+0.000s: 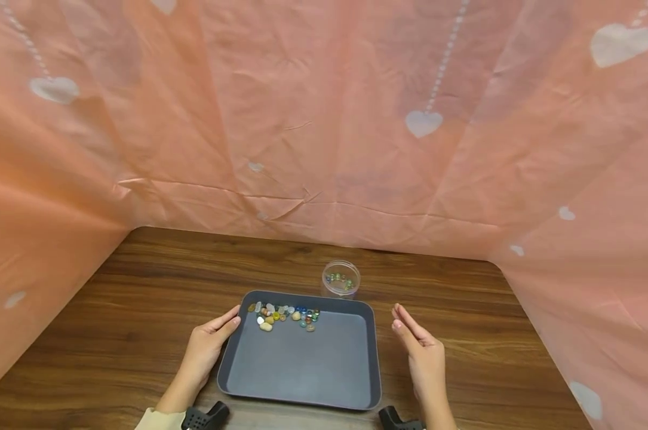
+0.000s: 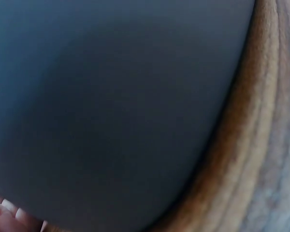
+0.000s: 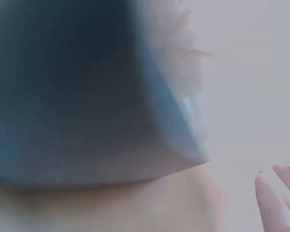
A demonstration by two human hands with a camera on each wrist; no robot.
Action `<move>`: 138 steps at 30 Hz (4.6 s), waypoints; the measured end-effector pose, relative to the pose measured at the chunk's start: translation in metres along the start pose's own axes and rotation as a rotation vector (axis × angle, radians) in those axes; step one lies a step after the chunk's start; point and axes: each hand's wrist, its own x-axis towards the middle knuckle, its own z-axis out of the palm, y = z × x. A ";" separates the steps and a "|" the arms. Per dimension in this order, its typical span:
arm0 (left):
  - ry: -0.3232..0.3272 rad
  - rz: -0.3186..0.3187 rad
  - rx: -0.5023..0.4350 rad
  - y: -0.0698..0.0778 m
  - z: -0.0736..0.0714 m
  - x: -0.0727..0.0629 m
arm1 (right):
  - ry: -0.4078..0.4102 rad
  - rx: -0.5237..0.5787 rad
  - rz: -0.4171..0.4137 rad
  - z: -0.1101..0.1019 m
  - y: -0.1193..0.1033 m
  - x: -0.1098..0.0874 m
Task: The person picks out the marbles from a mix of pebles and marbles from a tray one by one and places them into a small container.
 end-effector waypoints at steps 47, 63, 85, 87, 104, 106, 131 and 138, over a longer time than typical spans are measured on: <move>0.019 -0.032 0.015 -0.002 -0.009 0.000 | -0.274 -0.902 -0.127 0.122 0.028 0.023; 0.014 -0.030 0.005 -0.001 -0.010 0.001 | -0.296 -0.951 -0.293 0.127 0.033 0.023; 0.015 -0.014 0.007 -0.001 -0.008 0.000 | -0.218 0.295 0.473 0.104 0.004 0.044; 0.017 -0.008 0.002 -0.002 -0.008 0.000 | -0.191 0.349 0.476 0.100 0.001 0.048; 0.016 -0.030 -0.010 -0.003 -0.009 0.001 | -0.006 -0.538 -0.047 0.088 -0.014 0.084; 0.015 -0.022 -0.011 -0.003 -0.009 0.001 | -0.013 -0.737 -0.216 0.092 -0.013 0.088; -0.006 -0.022 0.000 -0.002 -0.007 0.001 | -0.226 -1.146 -0.536 0.109 -0.005 0.094; -0.001 -0.018 0.010 -0.003 -0.007 -0.001 | -0.081 -0.894 -0.457 0.103 -0.006 0.077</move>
